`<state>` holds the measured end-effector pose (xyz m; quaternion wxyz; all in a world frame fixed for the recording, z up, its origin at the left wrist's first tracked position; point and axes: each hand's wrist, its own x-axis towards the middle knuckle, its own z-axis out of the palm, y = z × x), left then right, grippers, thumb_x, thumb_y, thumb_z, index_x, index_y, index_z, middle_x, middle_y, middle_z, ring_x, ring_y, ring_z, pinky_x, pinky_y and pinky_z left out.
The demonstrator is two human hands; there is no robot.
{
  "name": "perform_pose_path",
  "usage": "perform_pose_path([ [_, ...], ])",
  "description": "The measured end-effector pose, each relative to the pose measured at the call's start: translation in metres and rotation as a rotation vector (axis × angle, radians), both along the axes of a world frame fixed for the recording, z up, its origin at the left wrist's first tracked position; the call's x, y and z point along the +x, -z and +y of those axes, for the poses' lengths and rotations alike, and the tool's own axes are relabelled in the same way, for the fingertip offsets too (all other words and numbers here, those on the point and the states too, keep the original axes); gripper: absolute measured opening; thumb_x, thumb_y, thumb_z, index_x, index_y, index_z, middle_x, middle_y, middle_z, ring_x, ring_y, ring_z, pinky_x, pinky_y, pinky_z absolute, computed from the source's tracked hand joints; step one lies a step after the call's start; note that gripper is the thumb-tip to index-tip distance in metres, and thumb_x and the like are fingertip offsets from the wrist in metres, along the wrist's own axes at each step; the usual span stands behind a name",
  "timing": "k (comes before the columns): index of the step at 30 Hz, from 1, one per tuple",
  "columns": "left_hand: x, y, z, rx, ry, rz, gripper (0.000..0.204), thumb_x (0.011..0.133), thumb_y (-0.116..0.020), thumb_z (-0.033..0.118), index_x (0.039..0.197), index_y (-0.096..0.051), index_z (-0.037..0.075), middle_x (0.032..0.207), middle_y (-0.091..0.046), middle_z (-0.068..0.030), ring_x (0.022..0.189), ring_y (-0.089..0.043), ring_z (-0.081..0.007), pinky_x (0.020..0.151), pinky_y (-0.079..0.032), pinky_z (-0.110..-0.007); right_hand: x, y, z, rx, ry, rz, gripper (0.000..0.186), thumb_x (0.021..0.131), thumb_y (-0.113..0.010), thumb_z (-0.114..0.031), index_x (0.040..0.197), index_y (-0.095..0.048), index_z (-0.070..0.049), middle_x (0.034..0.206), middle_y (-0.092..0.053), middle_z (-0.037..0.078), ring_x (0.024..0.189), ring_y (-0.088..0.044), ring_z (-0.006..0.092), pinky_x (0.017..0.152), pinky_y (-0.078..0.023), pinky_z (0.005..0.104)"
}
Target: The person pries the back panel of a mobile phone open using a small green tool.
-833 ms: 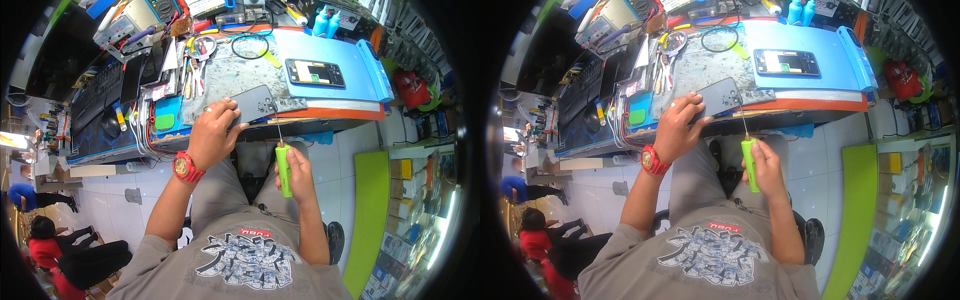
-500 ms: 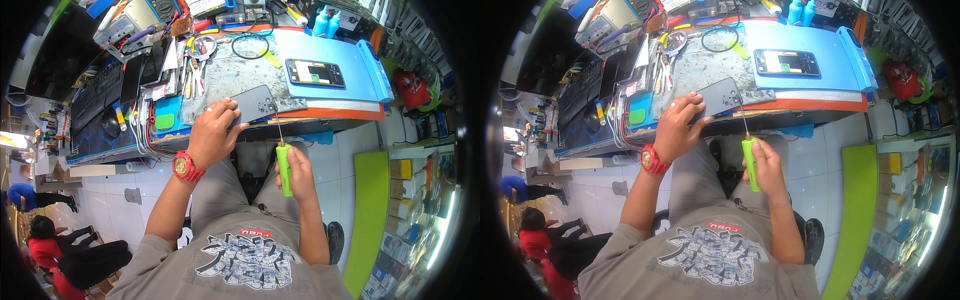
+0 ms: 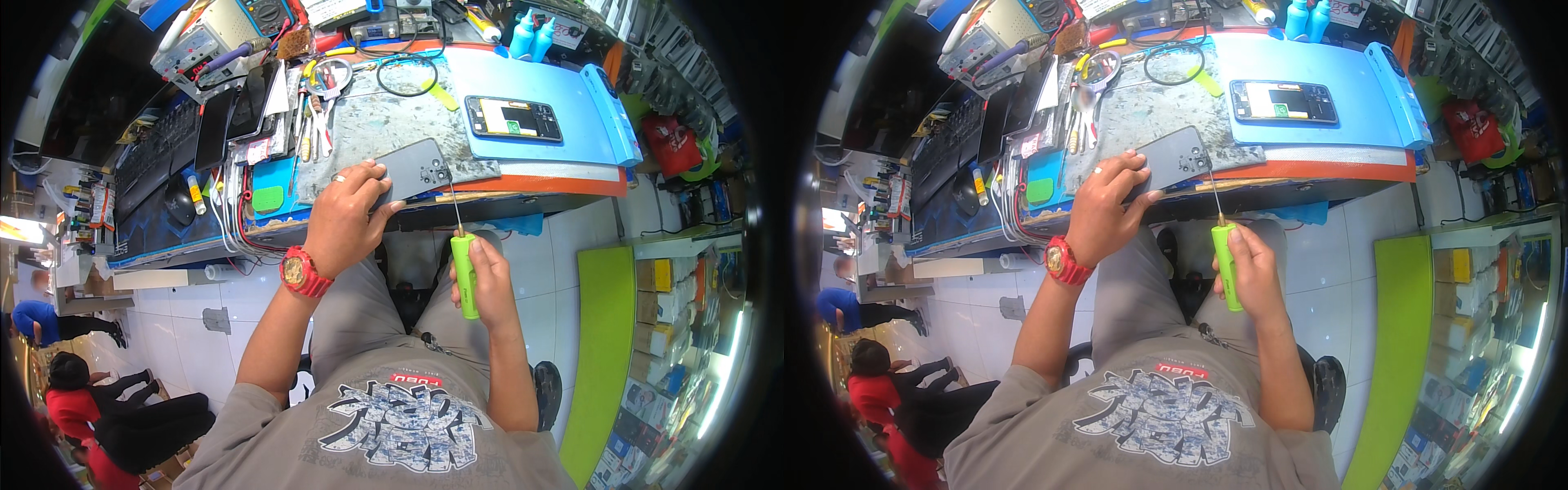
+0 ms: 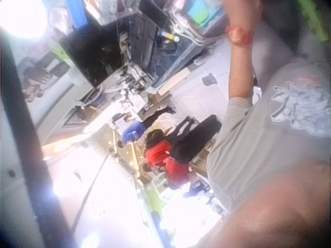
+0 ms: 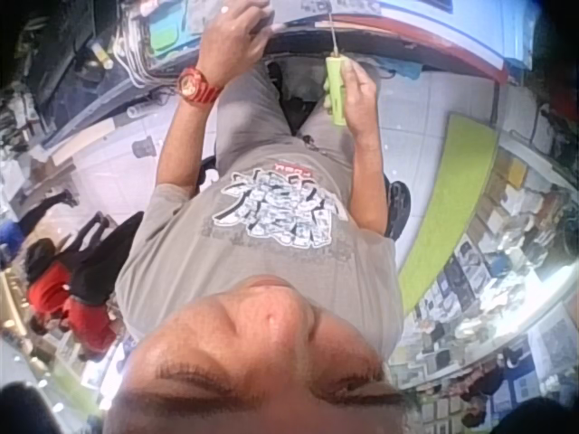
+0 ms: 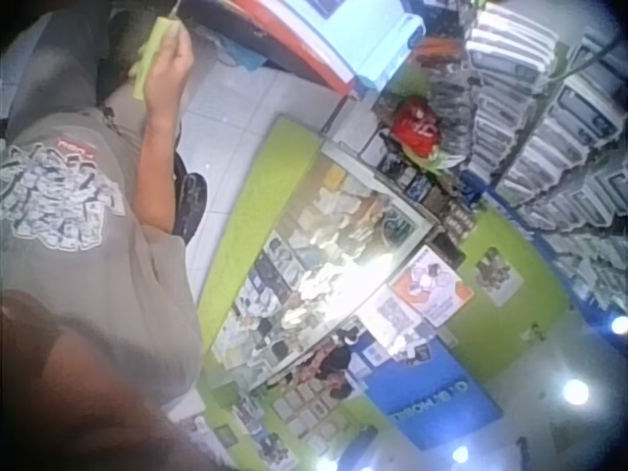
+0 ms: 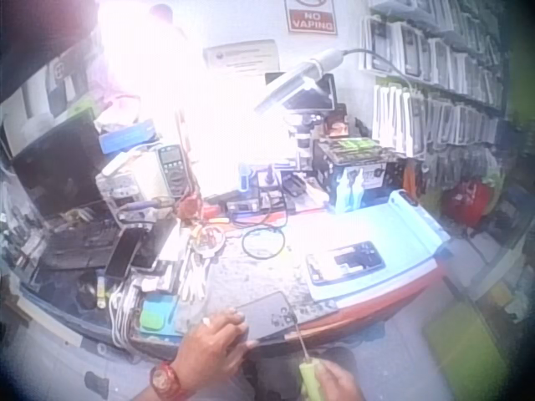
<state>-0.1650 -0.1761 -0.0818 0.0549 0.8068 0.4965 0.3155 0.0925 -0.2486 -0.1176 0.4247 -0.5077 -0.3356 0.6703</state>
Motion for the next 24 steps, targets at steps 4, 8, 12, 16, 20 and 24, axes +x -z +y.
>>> perform_pose_path([
  [4,0.0,0.0,0.0,0.001,0.002,0.001,0.029,0.087,-0.088,0.013,0.108,-0.076,-0.002,0.131,-0.074,-0.0171,0.128,-0.068,-0.0393,0.103,-0.057,-0.048,0.002,-0.001,0.001,-0.008,0.003,-0.001,0.049,0.117,-0.053,-0.042,0.142,-0.063,-0.001,0.081,-0.066,0.008,0.053,-0.063,0.0139,0.047,-0.052,0.0297],
  [8,0.001,0.0,0.0,0.006,0.001,0.004,0.029,0.087,-0.088,0.014,0.108,-0.076,-0.002,0.131,-0.074,-0.0175,0.128,-0.068,-0.0389,0.103,-0.057,-0.048,0.004,-0.003,0.003,-0.009,-0.003,-0.001,0.048,0.117,-0.053,-0.042,0.142,-0.063,-0.002,0.082,-0.066,0.008,0.053,-0.063,0.0138,0.048,-0.052,0.0296],
  [12,-0.003,-0.001,0.001,0.018,0.014,0.015,0.028,0.088,-0.087,0.013,0.108,-0.075,-0.002,0.131,-0.074,-0.0177,0.128,-0.068,-0.0388,0.101,-0.057,-0.048,0.007,-0.009,0.0,-0.008,-0.008,-0.006,0.047,0.117,-0.053,-0.039,0.146,-0.062,-0.003,0.083,-0.066,0.007,0.054,-0.063,0.0131,0.05,-0.052,0.0289],
  [16,-0.021,-0.014,0.02,-0.048,0.184,0.127,0.038,0.09,-0.084,0.01,0.123,-0.069,0.0,0.139,-0.07,-0.016,0.138,-0.063,-0.0383,0.117,-0.049,-0.052,0.014,-0.018,-0.009,0.073,-0.017,-0.078,0.047,0.117,-0.054,-0.038,0.149,-0.061,-0.004,0.086,-0.067,0.007,0.056,-0.064,0.0123,0.053,-0.052,0.028],
  [20,-0.029,-0.033,0.049,0.019,0.319,0.39,0.049,0.091,-0.083,0.014,0.135,-0.064,0.003,0.148,-0.064,-0.0167,0.15,-0.053,-0.0392,0.13,-0.035,-0.057,0.018,-0.012,-0.022,0.108,0.033,-0.118,0.047,0.117,-0.055,-0.038,0.15,-0.061,-0.005,0.091,-0.068,0.008,0.06,-0.064,0.0111,0.056,-0.053,0.0272],
  [24,-0.009,-0.036,0.048,0.01,0.252,0.309,0.054,0.093,-0.084,0.023,0.138,-0.064,0.002,0.15,-0.062,-0.0198,0.15,-0.052,-0.0417,0.126,-0.04,-0.056,0.002,-0.014,-0.037,0.055,0.061,-0.133,0.046,0.116,-0.057,-0.037,0.149,-0.062,-0.005,0.092,-0.068,0.008,0.061,-0.063,0.0105,0.056,-0.053,0.027],
])
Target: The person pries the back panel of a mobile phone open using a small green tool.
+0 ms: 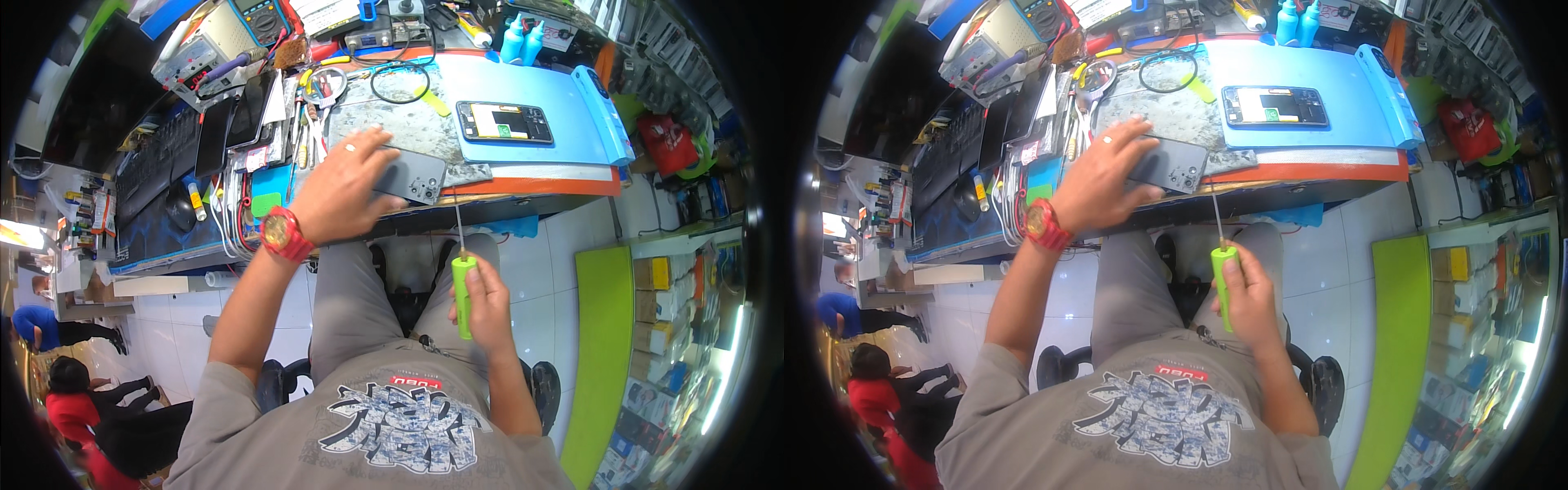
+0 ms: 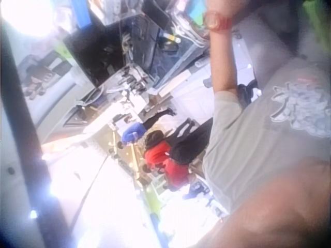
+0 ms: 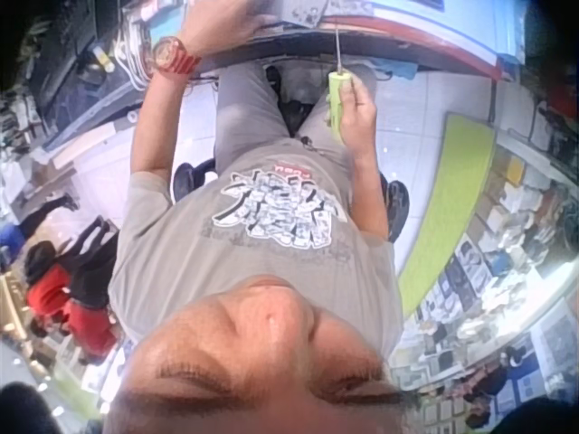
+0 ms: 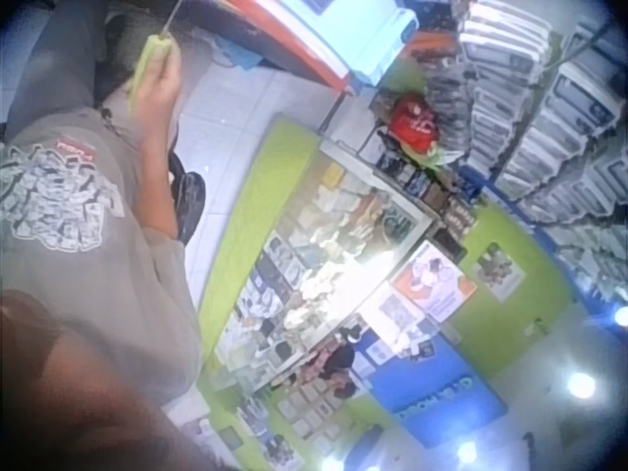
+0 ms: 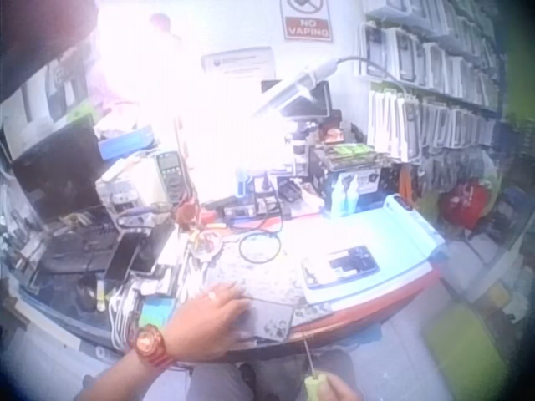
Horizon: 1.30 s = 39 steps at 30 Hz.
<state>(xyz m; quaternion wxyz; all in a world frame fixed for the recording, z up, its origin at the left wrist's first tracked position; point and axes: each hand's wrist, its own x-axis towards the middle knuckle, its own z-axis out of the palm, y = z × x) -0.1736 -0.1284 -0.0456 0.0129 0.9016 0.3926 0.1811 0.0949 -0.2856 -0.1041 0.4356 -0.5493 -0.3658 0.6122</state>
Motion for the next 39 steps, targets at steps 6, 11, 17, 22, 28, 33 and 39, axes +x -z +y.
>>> perform_pose_path([
  [6,0.036,0.025,-0.016,-0.009,-0.078,-0.164,0.078,0.082,-0.092,0.047,0.137,-0.068,-0.001,0.147,-0.065,-0.0209,0.143,-0.059,-0.0403,0.115,-0.051,-0.049,-0.02,0.003,-0.002,-0.005,-0.061,-0.011,0.046,0.118,-0.052,-0.037,0.15,-0.059,-0.004,0.087,-0.066,0.008,0.057,-0.063,0.0125,0.053,-0.051,0.0276],
  [11,0.027,0.029,-0.003,-0.027,-0.037,-0.16,0.066,0.082,-0.092,0.041,0.133,-0.074,0.002,0.143,-0.07,-0.017,0.139,-0.064,-0.0372,0.11,-0.055,-0.048,-0.021,0.003,0.0,-0.005,-0.07,-0.008,0.046,0.118,-0.052,-0.036,0.149,-0.06,-0.003,0.085,-0.066,0.008,0.057,-0.063,0.0125,0.053,-0.051,0.0275],
  [17,0.023,0.033,-0.003,-0.013,-0.011,-0.16,0.061,0.083,-0.092,0.034,0.132,-0.075,0.002,0.142,-0.071,-0.0166,0.14,-0.063,-0.0369,0.11,-0.055,-0.047,-0.023,-0.003,0.001,-0.053,-0.105,-0.003,0.047,0.118,-0.053,-0.038,0.149,-0.061,-0.003,0.085,-0.066,0.008,0.057,-0.064,0.0126,0.053,-0.051,0.0276],
  [22,0.025,0.032,-0.003,-0.015,-0.018,-0.161,0.059,0.083,-0.092,0.033,0.131,-0.076,0.002,0.142,-0.071,-0.0171,0.141,-0.063,-0.0366,0.111,-0.055,-0.047,-0.021,-0.003,0.0,-0.081,-0.103,0.034,0.048,0.118,-0.052,-0.039,0.149,-0.061,-0.003,0.085,-0.067,0.008,0.057,-0.064,0.0133,0.05,-0.051,0.0285],
  [28,0.025,0.031,-0.005,-0.016,-0.03,-0.163,0.059,0.082,-0.092,0.033,0.13,-0.076,0.002,0.143,-0.071,-0.0169,0.141,-0.063,-0.0358,0.111,-0.055,-0.046,-0.022,-0.005,0.0,-0.116,-0.093,0.067,0.049,0.119,-0.05,-0.041,0.149,-0.06,-0.004,0.083,-0.067,0.008,0.056,-0.064,0.0134,0.049,-0.051,0.0284],
  [33,0.025,0.031,-0.005,-0.008,-0.041,-0.162,0.058,0.083,-0.093,0.032,0.13,-0.077,0.003,0.143,-0.071,-0.0159,0.141,-0.064,-0.0337,0.112,-0.055,-0.046,-0.023,-0.005,0.0,-0.129,-0.08,0.082,0.049,0.119,-0.049,-0.041,0.148,-0.061,-0.004,0.083,-0.066,0.008,0.055,-0.064,0.0134,0.049,-0.051,0.0283],
  [39,0.027,0.031,-0.006,-0.027,-0.06,-0.16,0.058,0.083,-0.092,0.034,0.13,-0.077,0.003,0.143,-0.071,-0.0154,0.141,-0.064,-0.0329,0.112,-0.055,-0.045,-0.024,-0.004,0.0,-0.127,-0.064,0.103,0.048,0.119,-0.049,-0.04,0.147,-0.062,-0.003,0.083,-0.066,0.008,0.054,-0.063,0.0135,0.049,-0.051,0.0277],
])
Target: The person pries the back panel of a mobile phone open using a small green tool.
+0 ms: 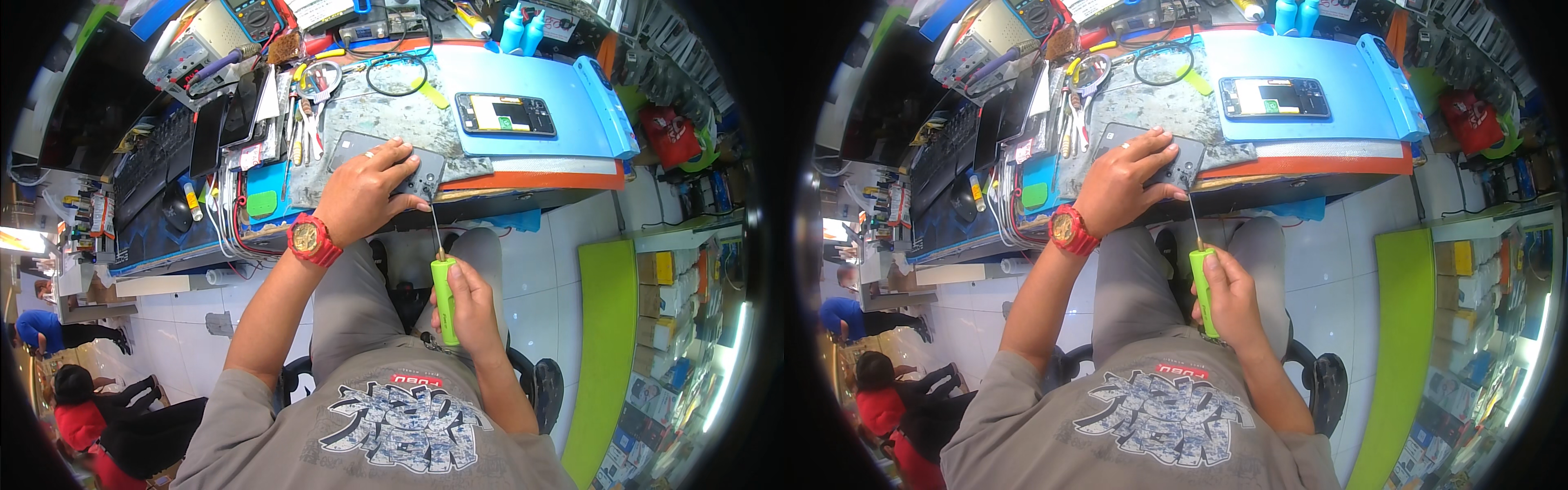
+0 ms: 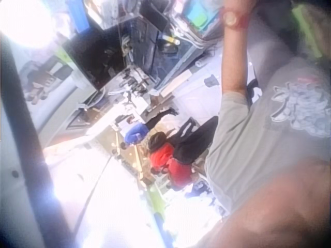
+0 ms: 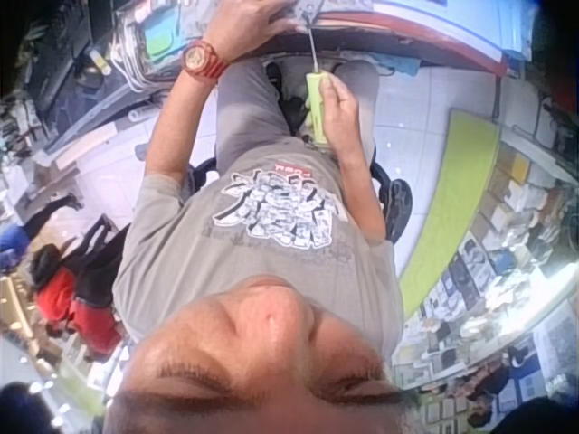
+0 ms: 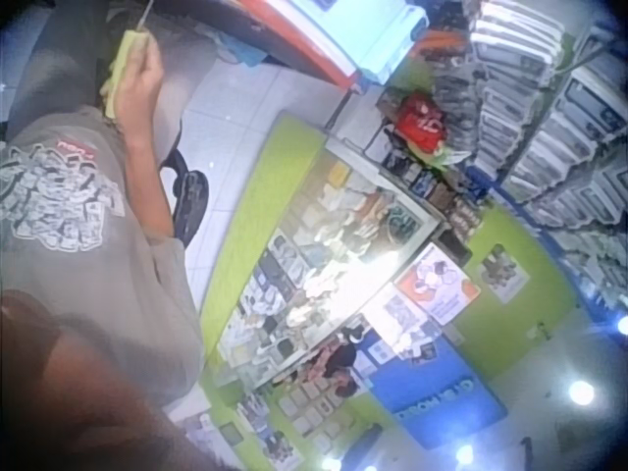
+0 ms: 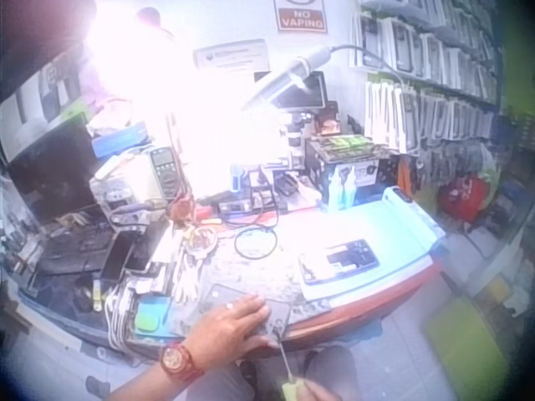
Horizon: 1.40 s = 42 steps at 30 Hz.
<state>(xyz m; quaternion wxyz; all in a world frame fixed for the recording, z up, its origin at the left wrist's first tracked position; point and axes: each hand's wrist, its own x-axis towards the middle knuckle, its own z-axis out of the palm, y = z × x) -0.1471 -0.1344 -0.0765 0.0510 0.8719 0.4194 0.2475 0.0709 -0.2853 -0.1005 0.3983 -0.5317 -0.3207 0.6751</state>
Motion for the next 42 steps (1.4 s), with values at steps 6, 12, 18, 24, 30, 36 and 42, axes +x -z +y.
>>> perform_pose_path([
  [6,0.0,0.0,0.001,0.019,0.004,0.01,0.057,0.083,-0.092,0.034,0.129,-0.078,0.004,0.143,-0.072,-0.0154,0.141,-0.064,-0.0325,0.111,-0.055,-0.045,-0.002,-0.001,0.001,-0.002,0.01,-0.002,0.048,0.119,-0.048,-0.04,0.146,-0.062,-0.003,0.082,-0.066,0.008,0.054,-0.063,0.0137,0.05,-0.051,0.0273],
  [12,0.001,-0.001,0.001,0.022,0.0,-0.005,0.057,0.083,-0.093,0.034,0.129,-0.078,0.004,0.141,-0.073,-0.0163,0.139,-0.065,-0.0328,0.11,-0.056,-0.045,-0.003,0.0,0.001,0.001,0.023,0.005,0.047,0.119,-0.048,-0.039,0.145,-0.062,-0.002,0.082,-0.066,0.008,0.054,-0.063,0.0141,0.05,-0.051,0.0276],
  [18,0.001,-0.001,0.001,0.032,-0.001,-0.009,0.057,0.083,-0.092,0.034,0.129,-0.078,0.004,0.143,-0.072,-0.0171,0.138,-0.066,-0.0337,0.109,-0.057,-0.045,-0.008,0.006,0.0,-0.001,0.059,0.039,0.048,0.119,-0.05,-0.04,0.146,-0.062,-0.002,0.084,-0.067,0.009,0.053,-0.063,0.0146,0.049,-0.05,0.0284],
  [24,0.001,-0.001,0.0,0.026,0.0,-0.002,0.057,0.084,-0.092,0.034,0.13,-0.077,0.004,0.144,-0.071,-0.0169,0.138,-0.066,-0.0338,0.109,-0.056,-0.045,-0.013,0.005,0.0,-0.019,0.092,0.069,0.049,0.118,-0.052,-0.039,0.149,-0.06,-0.001,0.085,-0.067,0.011,0.053,-0.062,0.0147,0.05,-0.051,0.0291],
  [30,0.001,0.0,0.0,0.031,-0.003,-0.006,0.057,0.084,-0.092,0.034,0.13,-0.078,0.004,0.143,-0.071,-0.0169,0.139,-0.066,-0.0338,0.11,-0.056,-0.046,-0.017,0.005,0.001,-0.008,0.107,0.071,0.05,0.119,-0.05,-0.04,0.149,-0.059,-0.001,0.085,-0.066,0.011,0.053,-0.062,0.0145,0.05,-0.051,0.0288],
  [36,0.002,0.001,0.0,0.023,-0.008,-0.016,0.056,0.084,-0.092,0.035,0.129,-0.078,0.004,0.143,-0.072,-0.0169,0.139,-0.066,-0.0338,0.109,-0.056,-0.046,-0.017,0.008,0.002,0.026,0.097,0.032,0.051,0.119,-0.046,-0.047,0.143,-0.06,-0.005,0.085,-0.065,0.008,0.054,-0.063,0.0134,0.047,-0.05,0.0287],
  [42,0.002,-0.002,0.0,0.022,-0.002,-0.012,0.055,0.085,-0.092,0.034,0.129,-0.078,0.003,0.142,-0.072,-0.017,0.139,-0.065,-0.0342,0.109,-0.056,-0.046,-0.016,0.005,0.003,0.008,0.1,0.03,0.05,0.119,-0.048,-0.044,0.146,-0.06,-0.003,0.085,-0.066,0.009,0.054,-0.063,0.0135,0.049,-0.051,0.0284],
])
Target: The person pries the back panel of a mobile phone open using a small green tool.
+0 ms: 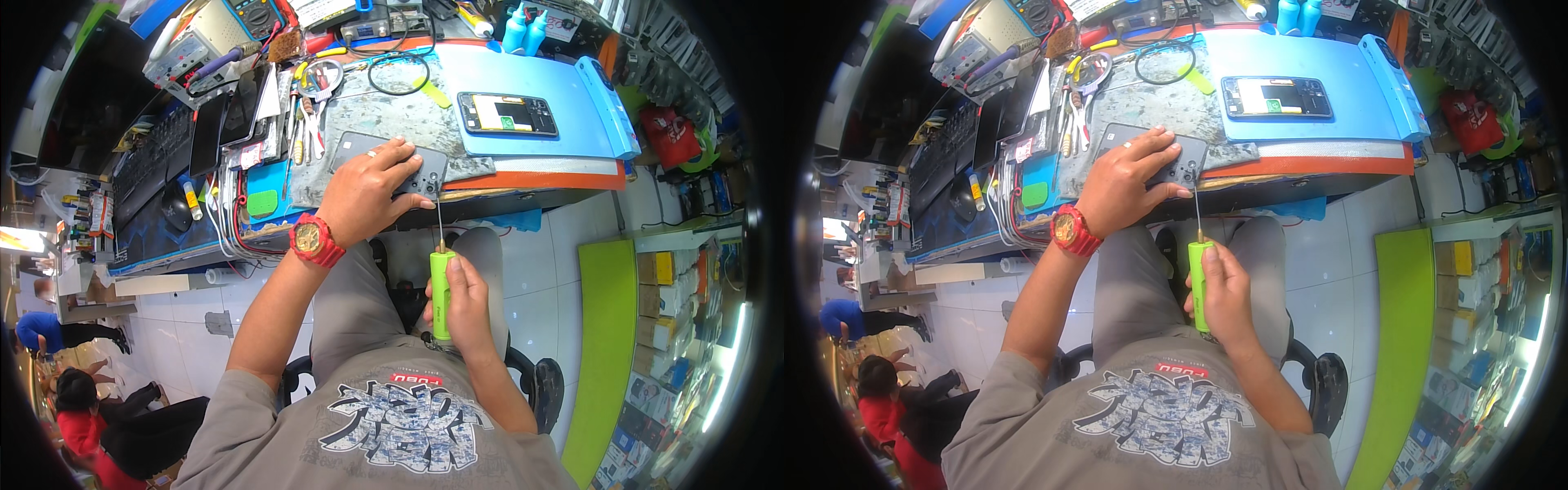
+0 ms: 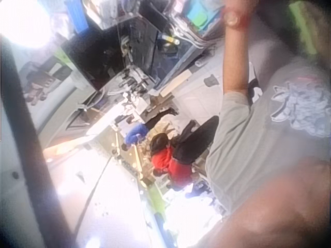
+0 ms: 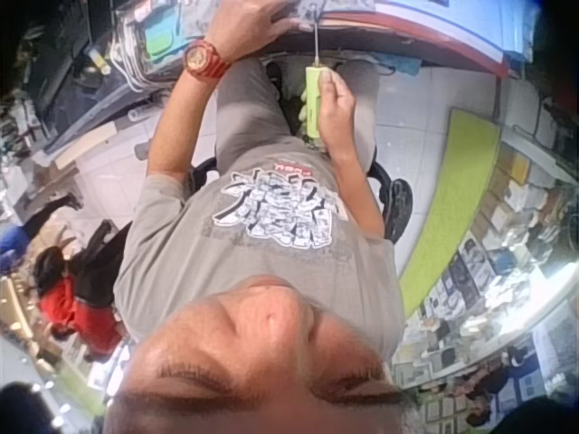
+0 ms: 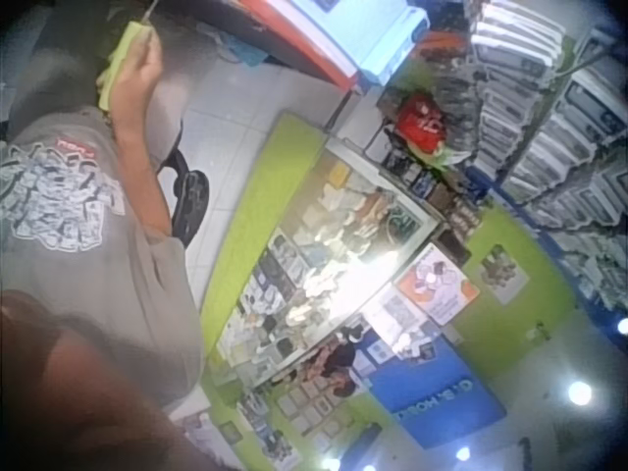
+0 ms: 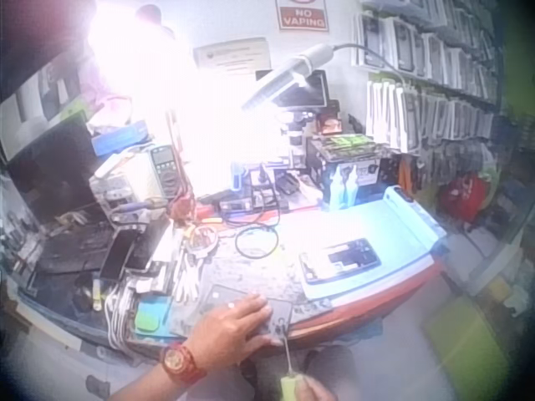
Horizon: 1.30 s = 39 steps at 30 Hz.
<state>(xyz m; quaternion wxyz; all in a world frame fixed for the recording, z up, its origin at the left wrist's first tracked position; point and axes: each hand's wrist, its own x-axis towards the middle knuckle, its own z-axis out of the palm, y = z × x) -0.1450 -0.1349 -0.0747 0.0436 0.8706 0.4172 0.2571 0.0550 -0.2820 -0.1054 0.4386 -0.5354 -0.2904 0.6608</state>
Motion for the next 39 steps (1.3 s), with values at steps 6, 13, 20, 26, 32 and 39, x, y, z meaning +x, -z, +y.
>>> perform_pose_path([
  [6,-0.004,0.003,0.004,-0.001,0.04,-0.011,0.054,0.086,-0.091,0.032,0.129,-0.077,0.003,0.142,-0.072,-0.0162,0.14,-0.064,-0.0345,0.111,-0.056,-0.046,0.011,-0.004,0.003,-0.024,-0.037,-0.002,0.05,0.118,-0.051,-0.042,0.148,-0.061,-0.003,0.083,-0.067,0.009,0.053,-0.062,0.0136,0.05,-0.05,0.0282],
  [13,-0.022,-0.006,0.019,-0.065,0.176,0.004,0.057,0.085,-0.091,0.034,0.131,-0.077,0.004,0.148,-0.069,-0.016,0.148,-0.057,-0.0375,0.116,-0.053,-0.047,0.028,-0.011,0.005,0.013,-0.105,0.017,0.049,0.117,-0.054,-0.042,0.148,-0.06,-0.004,0.088,-0.068,0.008,0.062,-0.065,0.0124,0.056,-0.053,0.0278],
  [20,0.005,-0.023,-0.007,-0.014,0.031,0.091,0.062,0.082,-0.093,0.042,0.122,-0.073,-0.002,0.135,-0.065,-0.0172,0.127,-0.063,-0.0405,0.11,-0.052,-0.05,0.033,-0.003,-0.005,0.198,-0.229,-0.227,0.045,0.119,-0.05,-0.038,0.15,-0.055,-0.006,0.099,-0.067,0.008,0.071,-0.065,0.0122,0.062,-0.052,0.0281],
  [26,-0.011,0.001,-0.001,-0.017,0.147,-0.014,0.066,0.082,-0.092,0.042,0.127,-0.072,-0.002,0.141,-0.066,-0.0167,0.137,-0.062,-0.0387,0.115,-0.051,-0.049,0.042,-0.012,0.005,0.086,-0.301,-0.456,0.052,0.115,-0.057,-0.043,0.148,-0.059,-0.002,0.104,-0.075,0.016,0.089,-0.074,0.0232,0.078,-0.058,0.0389],
  [32,-0.014,0.003,0.002,-0.014,0.166,0.024,0.068,0.082,-0.092,0.038,0.134,-0.071,-0.001,0.143,-0.069,-0.0144,0.143,-0.06,-0.0353,0.122,-0.048,-0.049,0.035,-0.01,0.004,0.241,-0.337,-0.597,0.051,0.115,-0.055,-0.04,0.147,-0.06,-0.001,0.114,-0.078,0.025,0.108,-0.076,0.0428,0.094,-0.056,0.0469],
  [39,-0.014,0.005,0.003,0.006,0.176,0.013,0.067,0.08,-0.092,0.038,0.132,-0.072,0.0,0.141,-0.071,-0.014,0.141,-0.062,-0.0349,0.121,-0.05,-0.049,0.033,-0.012,0.003,0.203,-0.288,-0.512,0.049,0.116,-0.054,-0.039,0.144,-0.062,0.001,0.106,-0.078,0.021,0.101,-0.077,0.0361,0.09,-0.057,0.0435],
])
